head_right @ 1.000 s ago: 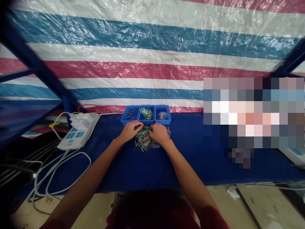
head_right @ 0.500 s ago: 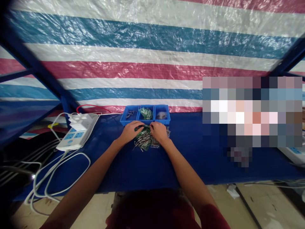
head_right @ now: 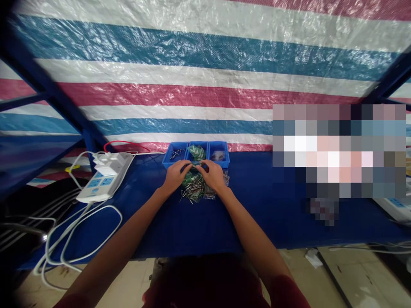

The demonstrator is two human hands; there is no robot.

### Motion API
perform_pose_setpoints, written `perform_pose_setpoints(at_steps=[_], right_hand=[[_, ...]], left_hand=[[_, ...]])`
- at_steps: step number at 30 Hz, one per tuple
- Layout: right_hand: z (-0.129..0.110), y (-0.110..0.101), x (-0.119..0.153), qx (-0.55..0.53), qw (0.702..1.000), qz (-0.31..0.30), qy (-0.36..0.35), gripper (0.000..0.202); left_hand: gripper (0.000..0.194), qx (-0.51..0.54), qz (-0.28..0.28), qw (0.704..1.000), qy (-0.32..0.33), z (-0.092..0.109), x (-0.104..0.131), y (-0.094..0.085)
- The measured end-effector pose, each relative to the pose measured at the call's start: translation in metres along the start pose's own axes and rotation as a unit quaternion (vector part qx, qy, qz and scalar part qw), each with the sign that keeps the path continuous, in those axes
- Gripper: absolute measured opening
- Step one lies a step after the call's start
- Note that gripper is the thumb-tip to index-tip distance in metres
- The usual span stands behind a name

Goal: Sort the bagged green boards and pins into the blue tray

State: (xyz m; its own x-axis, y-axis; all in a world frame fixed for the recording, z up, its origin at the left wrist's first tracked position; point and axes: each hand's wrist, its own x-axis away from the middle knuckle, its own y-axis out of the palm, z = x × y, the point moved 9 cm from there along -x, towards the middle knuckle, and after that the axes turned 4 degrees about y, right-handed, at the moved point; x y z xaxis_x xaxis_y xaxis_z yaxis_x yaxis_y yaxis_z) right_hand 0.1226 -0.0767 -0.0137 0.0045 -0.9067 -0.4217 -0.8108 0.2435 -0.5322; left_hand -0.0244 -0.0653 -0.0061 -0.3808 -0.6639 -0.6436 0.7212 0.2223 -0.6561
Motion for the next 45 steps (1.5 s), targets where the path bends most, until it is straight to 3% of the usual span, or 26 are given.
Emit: perform_pose_setpoints(at_steps=[8, 19, 23, 27, 32, 34, 39, 45], right_hand=[[0.002, -0.004, 0.001, -0.095, 0.995, 0.008, 0.035, 0.037], [0.003, -0.007, 0.004, -0.129, 0.990, 0.023, 0.058, 0.034], [-0.004, -0.018, 0.005, -0.137, 0.989, 0.058, 0.007, 0.039], [-0.017, -0.020, 0.006, -0.103, 0.990, 0.037, -0.089, 0.042], [-0.018, -0.012, 0.005, -0.059, 0.992, 0.019, -0.111, 0.025], [-0.015, -0.012, 0.003, -0.052, 0.993, 0.036, -0.096, 0.018], [-0.003, -0.014, -0.001, -0.069, 0.996, 0.047, -0.021, 0.025], [0.009, -0.007, 0.001, -0.129, 0.990, 0.006, 0.061, 0.031]], left_hand=[[0.031, 0.207, 0.031, 0.971, -0.116, -0.013, -0.001, 0.000], [0.033, 0.348, 0.044, 0.922, -0.164, -0.013, -0.009, 0.004], [0.032, 0.371, 0.035, 0.910, -0.179, -0.015, -0.020, 0.005], [0.030, 0.410, 0.032, 0.889, -0.204, -0.016, -0.018, 0.010], [0.033, 0.449, 0.014, 0.864, -0.228, -0.018, -0.006, 0.019], [0.037, 0.434, -0.001, 0.873, -0.222, -0.017, -0.004, 0.019], [0.039, 0.313, 0.015, 0.939, -0.142, -0.008, -0.009, 0.004], [0.037, 0.332, 0.002, 0.928, -0.168, -0.011, -0.006, 0.010]])
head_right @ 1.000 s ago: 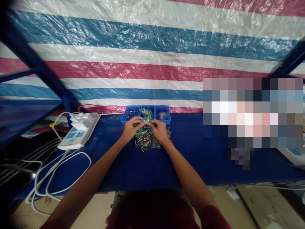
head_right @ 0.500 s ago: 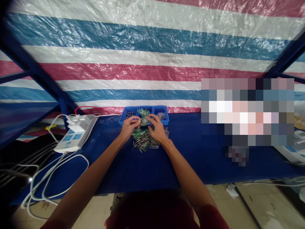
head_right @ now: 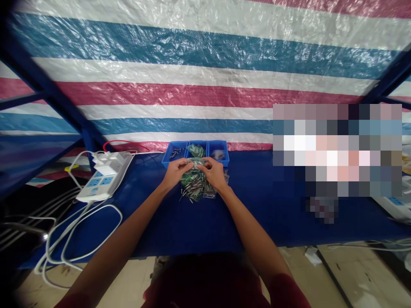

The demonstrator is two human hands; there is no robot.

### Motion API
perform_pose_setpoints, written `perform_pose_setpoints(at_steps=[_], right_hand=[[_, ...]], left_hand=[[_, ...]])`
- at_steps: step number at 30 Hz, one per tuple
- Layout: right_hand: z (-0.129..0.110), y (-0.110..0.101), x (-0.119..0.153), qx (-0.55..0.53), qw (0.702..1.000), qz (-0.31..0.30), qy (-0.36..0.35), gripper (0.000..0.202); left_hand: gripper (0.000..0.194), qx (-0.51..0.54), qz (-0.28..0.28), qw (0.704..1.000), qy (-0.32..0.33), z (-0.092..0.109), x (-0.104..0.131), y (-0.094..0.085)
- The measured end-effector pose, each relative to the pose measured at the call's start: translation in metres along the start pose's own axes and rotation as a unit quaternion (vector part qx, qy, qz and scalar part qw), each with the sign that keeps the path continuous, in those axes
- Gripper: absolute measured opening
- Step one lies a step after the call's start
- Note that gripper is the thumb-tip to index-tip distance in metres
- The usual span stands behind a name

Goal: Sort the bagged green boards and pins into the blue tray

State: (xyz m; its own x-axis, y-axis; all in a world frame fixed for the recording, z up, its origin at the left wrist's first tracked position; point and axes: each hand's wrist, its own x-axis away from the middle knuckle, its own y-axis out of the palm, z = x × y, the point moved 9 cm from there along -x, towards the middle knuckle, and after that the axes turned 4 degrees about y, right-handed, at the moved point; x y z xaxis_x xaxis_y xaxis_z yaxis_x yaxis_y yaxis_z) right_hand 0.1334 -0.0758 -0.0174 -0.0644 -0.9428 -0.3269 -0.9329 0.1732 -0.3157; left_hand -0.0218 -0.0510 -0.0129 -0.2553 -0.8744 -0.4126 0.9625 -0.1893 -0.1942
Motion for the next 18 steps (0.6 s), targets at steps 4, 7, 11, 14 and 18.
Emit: perform_pose_setpoints(at_steps=[4, 7, 11, 14, 18], right_hand=[[-0.013, -0.001, 0.005, 0.001, 0.999, 0.002, -0.052, 0.036], [-0.027, 0.002, 0.009, 0.042, 0.990, -0.007, -0.134, 0.031], [-0.027, 0.003, 0.008, 0.055, 0.989, -0.008, -0.139, 0.018], [-0.013, 0.004, 0.004, 0.015, 0.998, -0.019, -0.063, 0.026], [0.003, 0.010, 0.003, -0.088, 0.994, -0.049, 0.036, 0.033]], left_hand=[[0.037, 0.047, 0.035, 0.998, -0.026, -0.005, 0.001, -0.007], [0.042, 0.074, 0.052, 0.995, -0.043, -0.008, 0.002, -0.010], [0.040, 0.073, 0.029, 0.995, -0.063, -0.010, 0.002, -0.005], [0.048, 0.047, 0.021, 0.998, -0.033, -0.005, 0.001, -0.005], [0.041, 0.019, -0.005, 1.000, -0.009, -0.002, 0.001, -0.001]])
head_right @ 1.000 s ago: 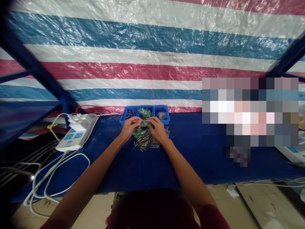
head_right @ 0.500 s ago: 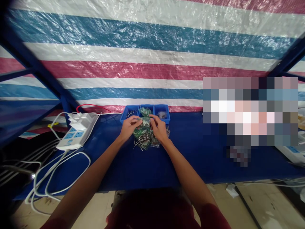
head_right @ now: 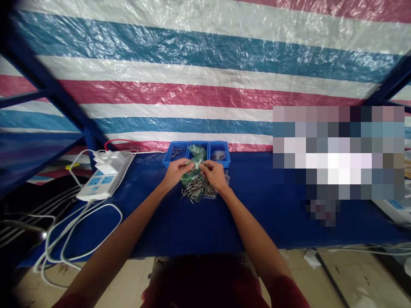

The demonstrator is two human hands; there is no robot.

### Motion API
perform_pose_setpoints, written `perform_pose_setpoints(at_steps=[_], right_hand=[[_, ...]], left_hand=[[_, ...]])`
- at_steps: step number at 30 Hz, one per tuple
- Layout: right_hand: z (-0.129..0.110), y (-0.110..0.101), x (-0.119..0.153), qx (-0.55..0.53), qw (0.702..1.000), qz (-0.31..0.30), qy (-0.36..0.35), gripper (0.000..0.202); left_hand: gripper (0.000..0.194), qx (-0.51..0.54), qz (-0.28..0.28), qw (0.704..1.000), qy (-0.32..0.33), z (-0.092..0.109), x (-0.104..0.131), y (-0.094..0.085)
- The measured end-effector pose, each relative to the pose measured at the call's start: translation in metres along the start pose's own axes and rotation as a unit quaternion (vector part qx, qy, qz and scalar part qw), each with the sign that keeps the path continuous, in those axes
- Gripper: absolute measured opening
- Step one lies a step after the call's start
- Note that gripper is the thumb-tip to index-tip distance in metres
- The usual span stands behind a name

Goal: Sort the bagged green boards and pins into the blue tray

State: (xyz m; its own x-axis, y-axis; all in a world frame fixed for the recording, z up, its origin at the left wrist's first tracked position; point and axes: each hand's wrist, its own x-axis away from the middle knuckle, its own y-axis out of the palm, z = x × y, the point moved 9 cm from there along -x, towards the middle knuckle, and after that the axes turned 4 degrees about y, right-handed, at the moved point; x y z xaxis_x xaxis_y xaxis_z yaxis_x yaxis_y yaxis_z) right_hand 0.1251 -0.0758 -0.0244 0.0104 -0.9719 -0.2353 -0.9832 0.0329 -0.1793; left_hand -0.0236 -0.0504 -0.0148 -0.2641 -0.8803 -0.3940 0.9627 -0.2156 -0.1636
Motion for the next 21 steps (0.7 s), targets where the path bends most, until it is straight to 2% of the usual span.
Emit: perform_pose_setpoints(at_steps=[2, 5, 7, 9, 12, 14, 17, 19, 21], right_hand=[[-0.001, -0.001, 0.000, -0.007, 1.000, 0.005, 0.010, 0.038], [-0.005, -0.012, 0.001, 0.011, 0.998, 0.058, 0.008, 0.044], [-0.007, -0.020, 0.001, 0.014, 0.995, 0.094, 0.006, 0.044], [-0.007, -0.025, 0.001, 0.019, 0.994, 0.110, 0.008, 0.043], [-0.006, -0.027, 0.001, 0.040, 0.993, 0.112, 0.013, 0.044], [-0.007, -0.026, 0.001, 0.058, 0.992, 0.110, 0.012, 0.044], [-0.009, -0.029, 0.001, 0.090, 0.989, 0.119, 0.004, 0.042], [-0.009, -0.033, -0.001, 0.134, 0.983, 0.124, 0.009, 0.036], [-0.007, -0.033, -0.005, 0.208, 0.973, 0.100, 0.027, 0.025]], left_hand=[[0.035, -0.015, 0.009, 1.000, -0.003, -0.002, 0.000, -0.002], [0.028, -0.046, 0.060, 0.997, 0.012, 0.002, -0.009, -0.013], [0.025, -0.078, 0.097, 0.992, 0.034, 0.008, -0.023, -0.023], [0.021, -0.125, 0.104, 0.985, 0.060, 0.012, -0.044, -0.026], [0.012, -0.207, 0.040, 0.975, 0.072, 0.005, -0.075, -0.016], [0.020, -0.272, -0.015, 0.960, 0.072, -0.004, -0.087, -0.005], [0.023, -0.346, -0.001, 0.932, 0.107, -0.001, -0.086, -0.003], [0.015, -0.367, 0.022, 0.921, 0.127, 0.008, -0.075, -0.005], [0.013, -0.365, 0.016, 0.921, 0.138, 0.016, -0.060, -0.004]])
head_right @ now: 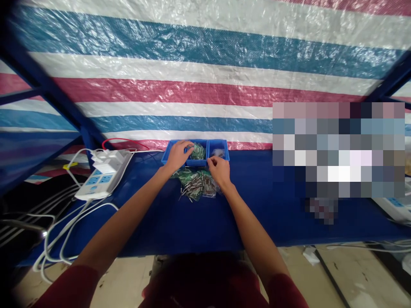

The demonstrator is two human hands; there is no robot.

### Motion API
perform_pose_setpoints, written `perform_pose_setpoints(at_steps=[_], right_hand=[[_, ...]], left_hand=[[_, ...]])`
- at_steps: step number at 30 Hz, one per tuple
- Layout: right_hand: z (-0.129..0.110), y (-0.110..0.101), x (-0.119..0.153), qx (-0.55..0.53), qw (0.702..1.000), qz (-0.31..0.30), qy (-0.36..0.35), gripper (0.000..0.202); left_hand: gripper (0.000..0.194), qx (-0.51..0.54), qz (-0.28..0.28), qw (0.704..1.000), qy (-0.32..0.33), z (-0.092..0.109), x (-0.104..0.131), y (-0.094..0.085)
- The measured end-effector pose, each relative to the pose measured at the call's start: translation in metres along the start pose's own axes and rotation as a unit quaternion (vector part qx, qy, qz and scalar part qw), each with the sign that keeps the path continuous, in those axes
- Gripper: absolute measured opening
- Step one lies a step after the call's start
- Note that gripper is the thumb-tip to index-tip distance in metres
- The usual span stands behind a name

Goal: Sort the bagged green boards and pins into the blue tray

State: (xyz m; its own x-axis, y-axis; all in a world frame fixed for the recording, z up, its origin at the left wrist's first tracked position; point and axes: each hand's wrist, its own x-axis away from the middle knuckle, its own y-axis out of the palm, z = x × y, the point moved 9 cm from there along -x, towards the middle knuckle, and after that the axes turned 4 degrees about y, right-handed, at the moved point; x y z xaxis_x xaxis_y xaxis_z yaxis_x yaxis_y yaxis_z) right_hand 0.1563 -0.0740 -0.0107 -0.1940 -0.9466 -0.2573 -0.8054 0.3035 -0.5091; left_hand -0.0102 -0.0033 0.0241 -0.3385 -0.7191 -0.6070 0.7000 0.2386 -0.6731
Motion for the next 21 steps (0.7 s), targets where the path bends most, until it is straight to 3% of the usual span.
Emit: perform_pose_setpoints(at_steps=[3, 6, 11, 21], right_hand=[[0.004, 0.013, -0.002, 0.127, 0.987, -0.095, 0.004, 0.007], [0.011, 0.021, 0.000, 0.202, 0.967, -0.154, 0.005, 0.007], [0.019, 0.022, 0.001, 0.229, 0.960, -0.158, 0.007, 0.008], [0.027, 0.025, 0.003, 0.227, 0.958, -0.168, 0.048, 0.007]], left_hand=[[0.015, 0.046, -0.014, 0.999, 0.014, 0.015, 0.021, -0.008], [0.017, 0.104, -0.031, 0.994, 0.000, 0.022, 0.039, -0.009], [0.019, 0.157, -0.030, 0.987, -0.025, 0.024, 0.057, -0.008], [0.020, 0.153, -0.008, 0.988, -0.024, 0.018, 0.064, -0.013]])
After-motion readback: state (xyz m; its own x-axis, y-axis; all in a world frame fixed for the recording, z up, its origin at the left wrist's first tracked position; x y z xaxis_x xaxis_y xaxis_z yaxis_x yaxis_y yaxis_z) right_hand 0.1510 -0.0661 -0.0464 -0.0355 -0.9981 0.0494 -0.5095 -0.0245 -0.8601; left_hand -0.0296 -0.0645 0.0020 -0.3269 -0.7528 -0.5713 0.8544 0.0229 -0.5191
